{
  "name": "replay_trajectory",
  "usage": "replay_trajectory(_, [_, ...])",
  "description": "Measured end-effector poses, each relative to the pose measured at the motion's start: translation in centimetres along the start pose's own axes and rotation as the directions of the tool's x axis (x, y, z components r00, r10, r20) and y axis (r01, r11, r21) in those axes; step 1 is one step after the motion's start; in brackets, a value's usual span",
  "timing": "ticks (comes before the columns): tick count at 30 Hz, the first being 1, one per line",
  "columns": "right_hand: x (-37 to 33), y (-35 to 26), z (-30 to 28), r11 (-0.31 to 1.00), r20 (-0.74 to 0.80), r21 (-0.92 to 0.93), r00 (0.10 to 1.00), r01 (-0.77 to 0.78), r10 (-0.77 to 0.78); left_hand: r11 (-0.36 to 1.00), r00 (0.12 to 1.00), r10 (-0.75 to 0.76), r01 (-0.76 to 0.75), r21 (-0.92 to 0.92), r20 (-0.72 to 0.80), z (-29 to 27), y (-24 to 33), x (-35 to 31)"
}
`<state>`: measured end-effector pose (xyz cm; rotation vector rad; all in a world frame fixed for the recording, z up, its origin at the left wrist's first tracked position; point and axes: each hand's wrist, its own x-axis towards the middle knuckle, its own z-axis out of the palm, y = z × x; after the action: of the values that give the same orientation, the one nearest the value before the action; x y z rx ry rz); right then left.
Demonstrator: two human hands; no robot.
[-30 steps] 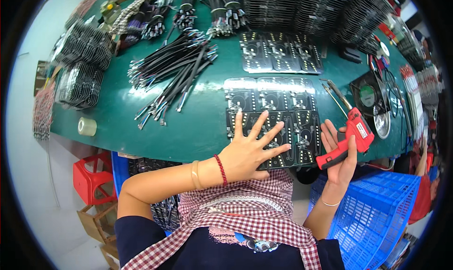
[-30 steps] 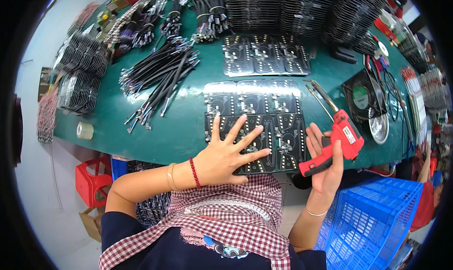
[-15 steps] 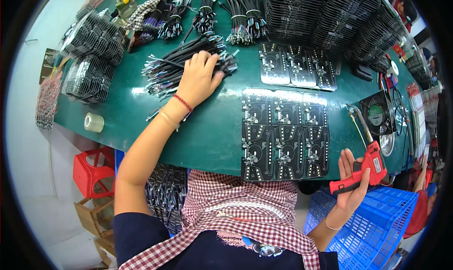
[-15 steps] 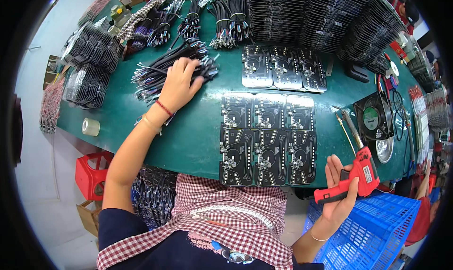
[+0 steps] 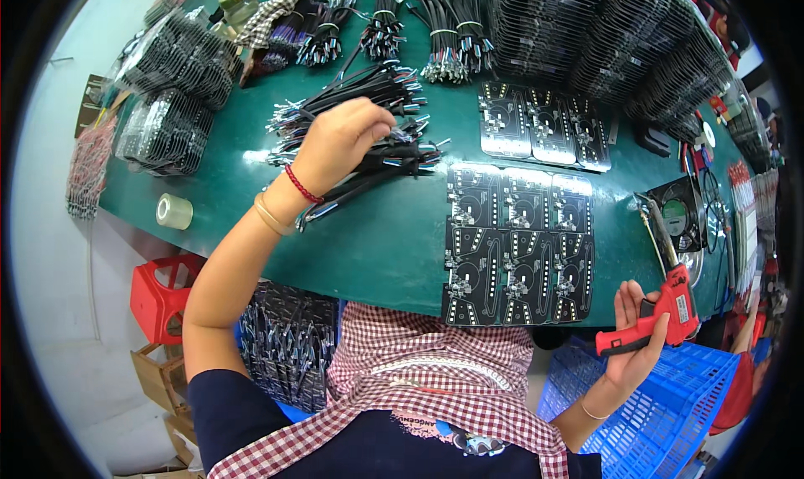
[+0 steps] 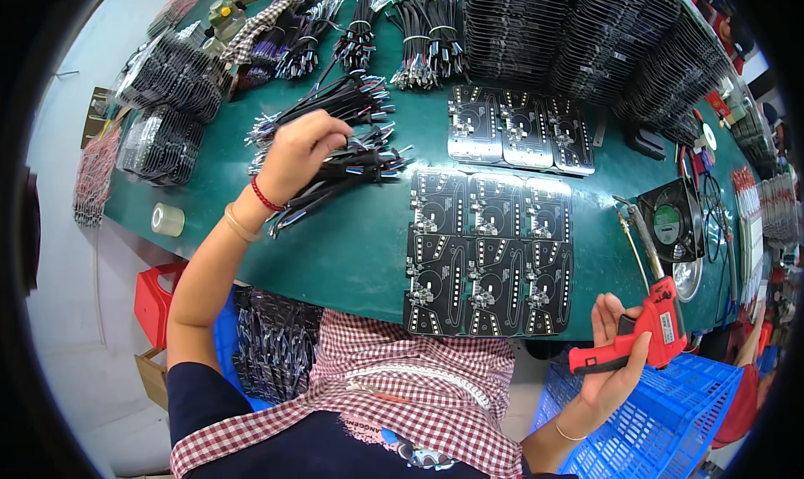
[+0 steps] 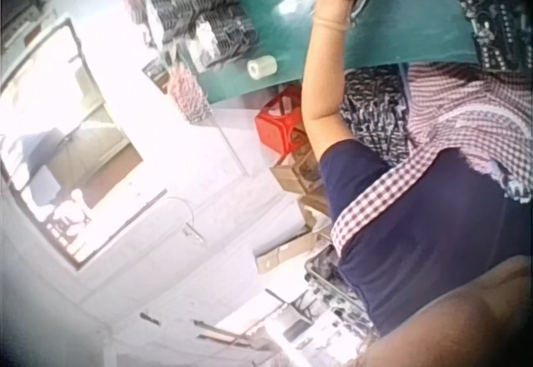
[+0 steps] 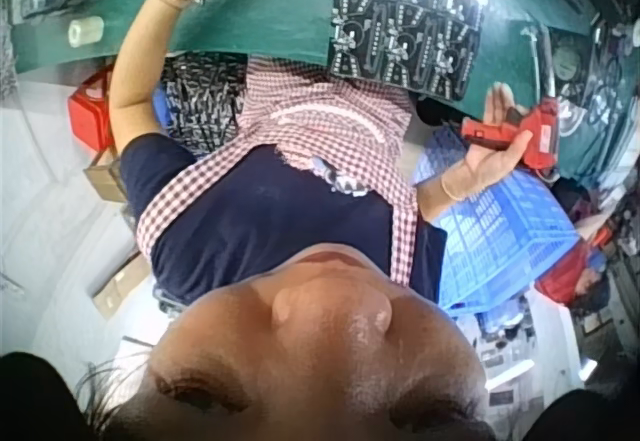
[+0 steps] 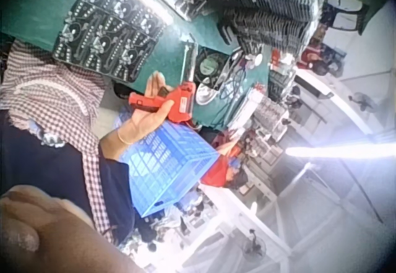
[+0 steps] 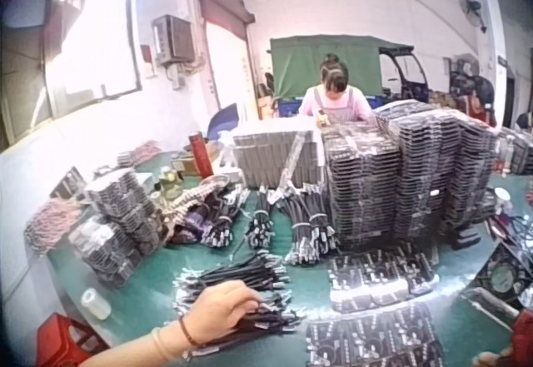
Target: The person solders electrical wires onto LED circuit boards using a soldering iron and solder wire.
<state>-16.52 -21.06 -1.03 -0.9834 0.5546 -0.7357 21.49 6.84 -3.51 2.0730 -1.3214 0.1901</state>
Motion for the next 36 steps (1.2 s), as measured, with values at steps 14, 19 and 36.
replay_trajectory(14, [-2.2, 0.4, 5.9, 0.960, -0.006, -0.274, 0.998, -0.061, 0.061, 0.877, 0.959, -0.127, 0.228, -0.424, 0.253, 3.3, 10.0, -3.0])
replay_trajectory(19, [-2.8, 2.8, 11.8, 0.907, 0.049, -0.359, 0.966, -0.221, 0.255, 0.641, 0.909, -0.253, 0.413, -0.647, 0.330, 3.8, 14.8, -2.9])
replay_trajectory(36, [-3.4, 3.6, 11.6, 0.929, 0.151, -0.369, 0.987, 0.000, 0.061, 0.140, 0.688, -0.333, 0.712, -0.688, 0.645, 6.7, 20.6, -7.8])
